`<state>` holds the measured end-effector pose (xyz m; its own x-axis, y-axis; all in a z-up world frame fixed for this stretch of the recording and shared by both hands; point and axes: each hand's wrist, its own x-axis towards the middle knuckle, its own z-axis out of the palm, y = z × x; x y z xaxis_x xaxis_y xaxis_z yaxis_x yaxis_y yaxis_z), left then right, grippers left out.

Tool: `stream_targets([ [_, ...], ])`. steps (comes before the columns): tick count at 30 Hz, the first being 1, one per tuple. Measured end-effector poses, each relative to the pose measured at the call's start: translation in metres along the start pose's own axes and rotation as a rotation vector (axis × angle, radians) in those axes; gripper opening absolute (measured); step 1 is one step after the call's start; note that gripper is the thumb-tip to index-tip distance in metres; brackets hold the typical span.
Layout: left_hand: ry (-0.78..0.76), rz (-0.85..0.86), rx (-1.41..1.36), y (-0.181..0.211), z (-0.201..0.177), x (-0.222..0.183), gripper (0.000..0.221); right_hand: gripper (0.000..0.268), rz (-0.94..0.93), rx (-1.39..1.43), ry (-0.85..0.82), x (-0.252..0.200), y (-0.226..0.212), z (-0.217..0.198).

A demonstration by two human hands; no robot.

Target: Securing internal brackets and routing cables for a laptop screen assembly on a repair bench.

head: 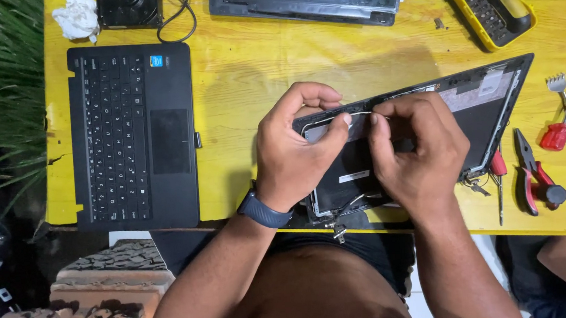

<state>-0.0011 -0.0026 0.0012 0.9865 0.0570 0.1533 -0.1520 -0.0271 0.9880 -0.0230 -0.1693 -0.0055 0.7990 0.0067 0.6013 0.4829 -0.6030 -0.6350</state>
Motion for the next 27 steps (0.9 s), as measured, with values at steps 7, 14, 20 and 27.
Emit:
stream_targets([
  [7, 0.006, 0.013, 0.074, 0.008, 0.000, -0.001, 0.022, 0.003, 0.022, -0.001, 0.012, 0.001, -0.002, 0.002],
  [14, -0.014, 0.033, 0.066, 0.000, 0.002, 0.002, 0.021, 0.007, -0.058, 0.043, -0.042, 0.005, -0.015, -0.005],
  [20, -0.046, 0.057, 0.040, -0.001, 0.001, 0.000, 0.019, 0.008, -0.073, 0.056, -0.077, 0.000, -0.010, -0.005],
  [27, -0.071, 0.078, -0.020, -0.004, 0.001, 0.001, 0.019, 0.007, -0.085, 0.022, -0.032, 0.000, -0.006, -0.006],
])
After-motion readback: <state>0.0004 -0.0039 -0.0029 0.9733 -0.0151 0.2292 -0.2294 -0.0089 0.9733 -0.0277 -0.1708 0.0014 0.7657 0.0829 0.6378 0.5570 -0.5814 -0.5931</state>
